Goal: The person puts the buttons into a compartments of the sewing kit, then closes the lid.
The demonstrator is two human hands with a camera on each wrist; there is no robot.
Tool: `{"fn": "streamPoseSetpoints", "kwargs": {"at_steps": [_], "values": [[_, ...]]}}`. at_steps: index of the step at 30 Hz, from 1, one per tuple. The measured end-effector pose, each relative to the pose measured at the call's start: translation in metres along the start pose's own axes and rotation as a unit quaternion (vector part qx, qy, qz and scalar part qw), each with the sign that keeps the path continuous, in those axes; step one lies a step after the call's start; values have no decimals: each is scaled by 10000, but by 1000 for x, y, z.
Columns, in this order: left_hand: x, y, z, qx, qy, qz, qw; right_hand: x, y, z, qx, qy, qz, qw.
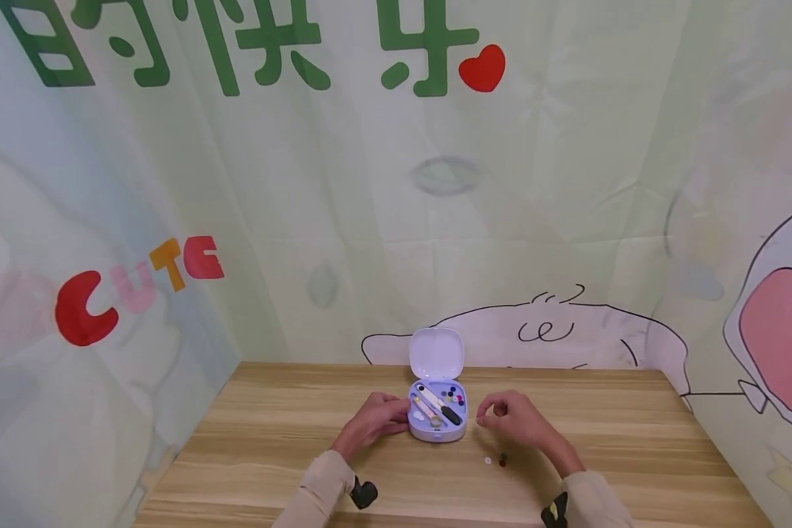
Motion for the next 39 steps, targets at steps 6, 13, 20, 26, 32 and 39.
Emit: {"fn": "streamPoseSetpoints", "kwargs": {"at_steps": [6,13,20,26,32,39], "values": [[0,0,0,21,6,10,10000,1,12,6,-285,250,-87,9992],[0,1,1,39,53,-17,10000,1,19,6,-1085,863,-238,9901],[0,2,1,25,56,-23,10000,-6,25,-4,-1561,1307,-492,9778],[0,1,1,21,14,-13,10000,-12,28,-8,-1666,1509,-619,9724],[0,3,2,37,6,-21,10000,-14,28,-4,-1630,1503,-549,9736],[0,2,1,39,-8,-36,10000,-6,21,-5,-1540,1225,-526,9790]]}}
Point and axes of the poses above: each hand's wrist, its own y-axis towards the middle knuckle, its own x-axis out of the back of the hand, z = x × y, the point moved 5 cm from there along y, towards the middle knuckle, and after that the axes turned 13 degrees about -y, right-handed, at the moved point
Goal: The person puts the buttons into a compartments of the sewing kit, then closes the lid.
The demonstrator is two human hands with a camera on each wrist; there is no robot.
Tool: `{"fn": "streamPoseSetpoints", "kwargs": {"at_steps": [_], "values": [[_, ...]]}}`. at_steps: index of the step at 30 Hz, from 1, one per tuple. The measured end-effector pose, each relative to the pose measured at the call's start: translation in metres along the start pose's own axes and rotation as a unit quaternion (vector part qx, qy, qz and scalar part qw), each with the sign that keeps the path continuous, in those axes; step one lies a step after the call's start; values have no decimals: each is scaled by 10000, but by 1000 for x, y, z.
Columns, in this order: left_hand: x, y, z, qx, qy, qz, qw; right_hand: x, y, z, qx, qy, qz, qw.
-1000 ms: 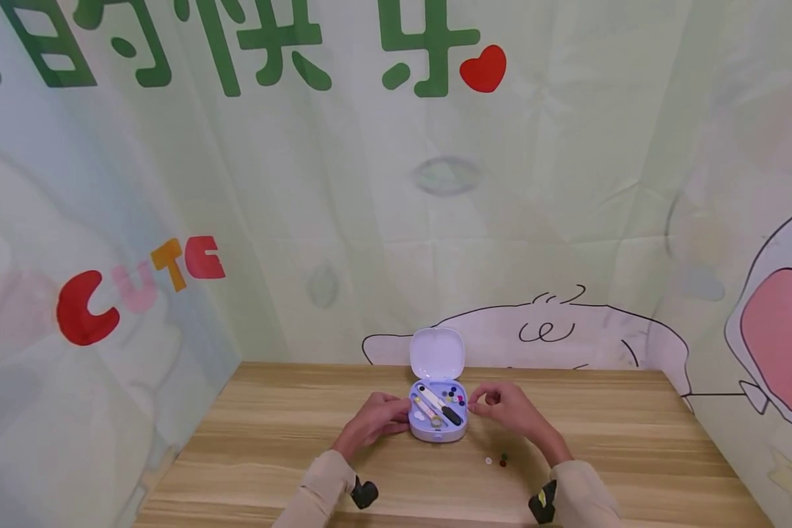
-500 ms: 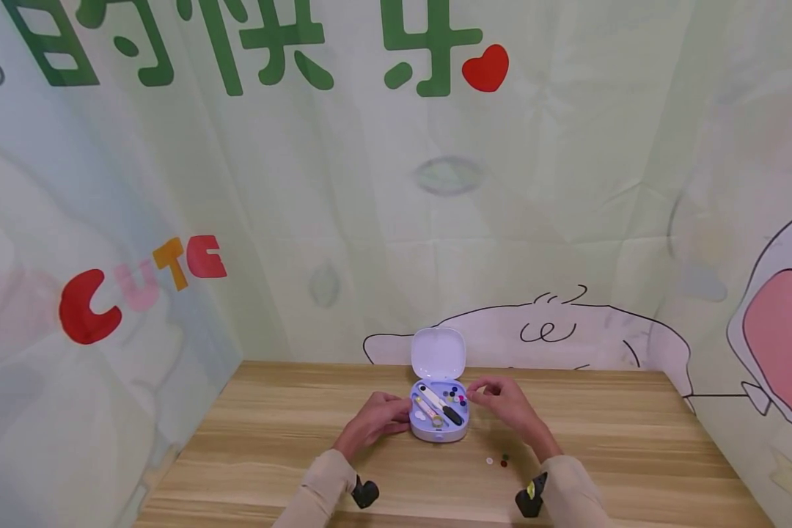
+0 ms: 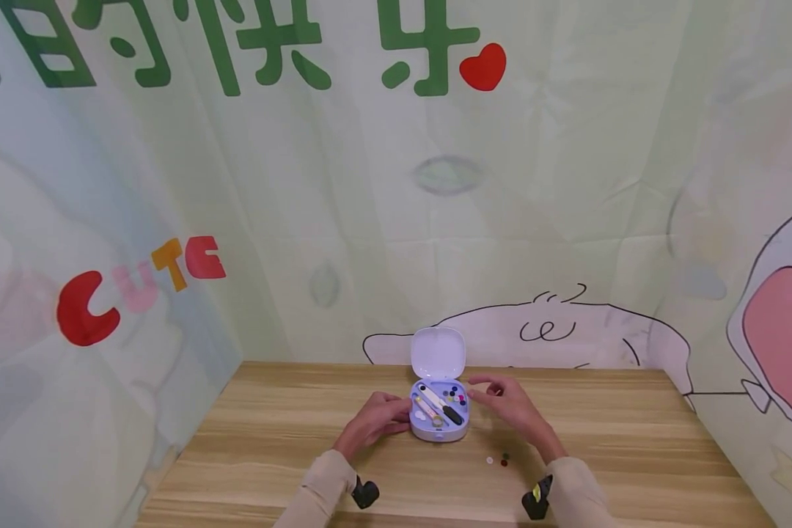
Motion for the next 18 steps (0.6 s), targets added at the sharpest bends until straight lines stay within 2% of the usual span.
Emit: {"fn": "streamPoseSetpoints", "kwargs": {"at_steps": [5,10,14,18], "values": [[0,0,0,-2,-3,-1,10000,10,-8,-6,443,-336,324,9979],[0,-1,-1,23,-26,-11,10000,20,-19,-12,950,-444,705,9920],[1,0,0,24,-30,-35,10000,23,-29,-18,1210,-506,848,9877],[0,-1,0,4,-20,-37,10000,24,-39,-21,1625,-761,983,9788]]}}
Point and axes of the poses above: each hand's wrist, its own y-axis towards the middle knuckle, its own x-axis out of the back of the hand, z = x × y, the point moved 5 cm from there along y, towards the middle knuckle, and after that the axes turned 13 degrees about -y, right-handed, at the moved point
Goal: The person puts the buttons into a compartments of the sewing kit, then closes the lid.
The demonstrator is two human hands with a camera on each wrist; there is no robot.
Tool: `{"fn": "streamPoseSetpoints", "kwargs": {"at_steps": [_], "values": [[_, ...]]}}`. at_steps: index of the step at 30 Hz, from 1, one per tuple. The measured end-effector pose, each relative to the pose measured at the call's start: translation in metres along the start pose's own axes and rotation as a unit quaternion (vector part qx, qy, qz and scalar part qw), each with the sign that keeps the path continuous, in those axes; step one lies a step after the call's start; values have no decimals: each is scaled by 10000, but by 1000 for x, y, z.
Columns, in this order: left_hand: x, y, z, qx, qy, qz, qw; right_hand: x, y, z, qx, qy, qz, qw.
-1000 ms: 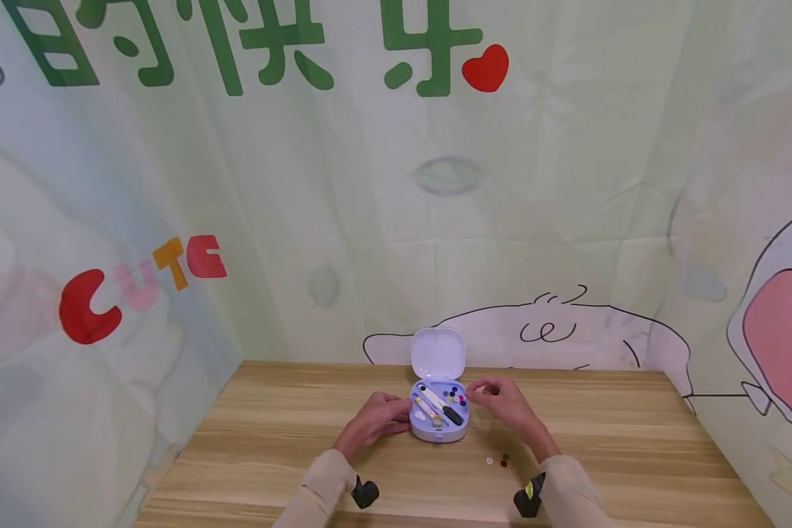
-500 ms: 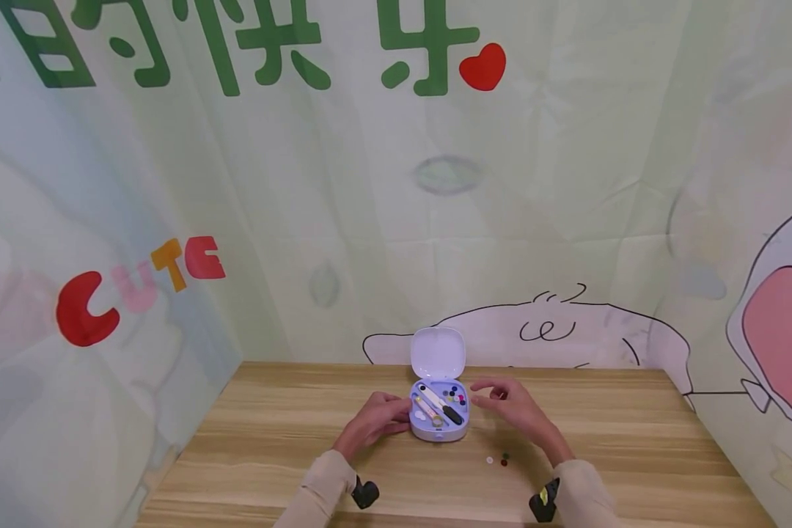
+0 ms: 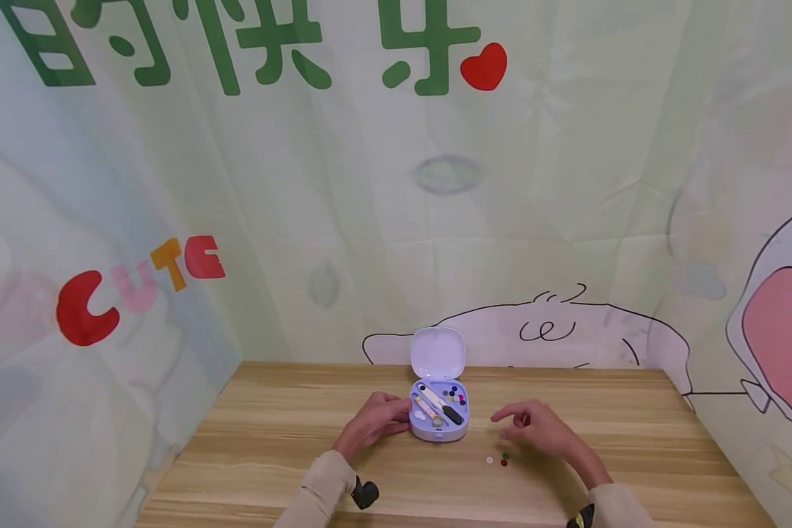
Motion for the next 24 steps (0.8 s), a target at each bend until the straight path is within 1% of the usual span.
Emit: {"fn": "streamPoseSetpoints", "kwargs": {"at_steps": [3,5,7,10,11,19,22,24], "values": [[0,0,0,-7,-13,10,10000,-3,-6,2,315,-150,229,9991],[0,0,1,1,-23,11,10000,-5,-9,3,495,-146,398,9979],[1,1,2,-7,-30,15,10000,-8,-12,2,572,-108,539,9969],[1,2,2,-12,-19,16,10000,-11,-15,0,682,-82,602,9958],[1,2,3,-12,-19,19,10000,-12,-16,-1,710,-109,589,9957],[1,1,3,28,16,-11,10000,-15,-19,-12,567,-297,296,9975],[1,1,3,18,13,-13,10000,-16,-19,-11,662,-326,191,9971],[1,1,2,16,22,-15,10000,-16,-19,-9,808,-326,130,9961]]}}
Point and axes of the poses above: each hand's wrist, its own y-axis towards the middle knuckle, its own x-axis out of the back of the hand, z = x × y, the point moved 5 cm from there along y, towards the middle knuckle, and after that the axes turned 13 degrees about -y, right-handed, at the moved point
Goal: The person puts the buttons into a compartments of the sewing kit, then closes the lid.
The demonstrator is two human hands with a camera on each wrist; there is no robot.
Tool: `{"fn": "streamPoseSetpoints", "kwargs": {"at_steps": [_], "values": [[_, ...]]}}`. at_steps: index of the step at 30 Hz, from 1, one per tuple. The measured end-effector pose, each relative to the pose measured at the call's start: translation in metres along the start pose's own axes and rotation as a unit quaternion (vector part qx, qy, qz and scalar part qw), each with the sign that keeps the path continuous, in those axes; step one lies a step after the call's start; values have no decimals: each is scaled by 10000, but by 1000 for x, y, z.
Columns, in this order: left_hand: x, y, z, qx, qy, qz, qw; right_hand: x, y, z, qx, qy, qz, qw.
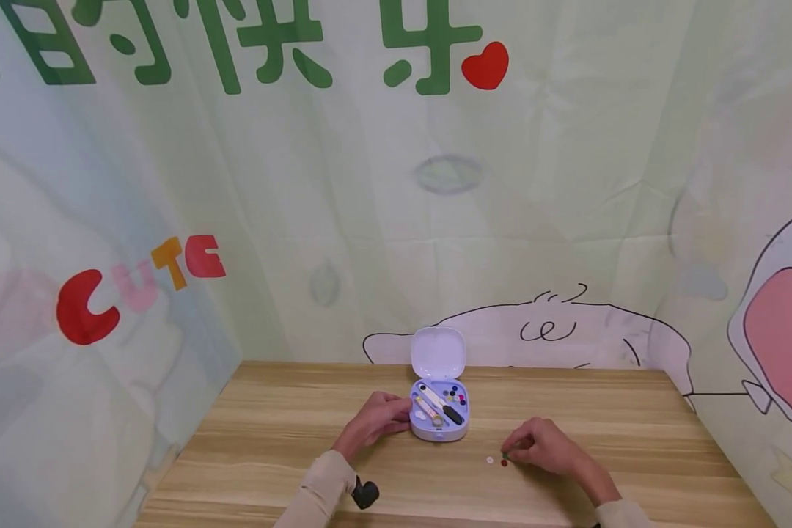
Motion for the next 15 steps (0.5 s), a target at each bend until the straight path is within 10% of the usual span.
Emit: {"fn": "streamPoseSetpoints", "kwargs": {"at_steps": [15], "values": [[0,-1,-1,-42,28,38,10000,-2,0,6,16,170,12,9999]]}}
Point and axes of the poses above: each hand's wrist, its own y-axis towards the middle knuckle, its own x-axis out of the back of the hand, z = x × y, the point moved 5 cm from there along y, towards the middle knuckle, and after that the axes turned 13 degrees about -y, right-handed, at the moved point
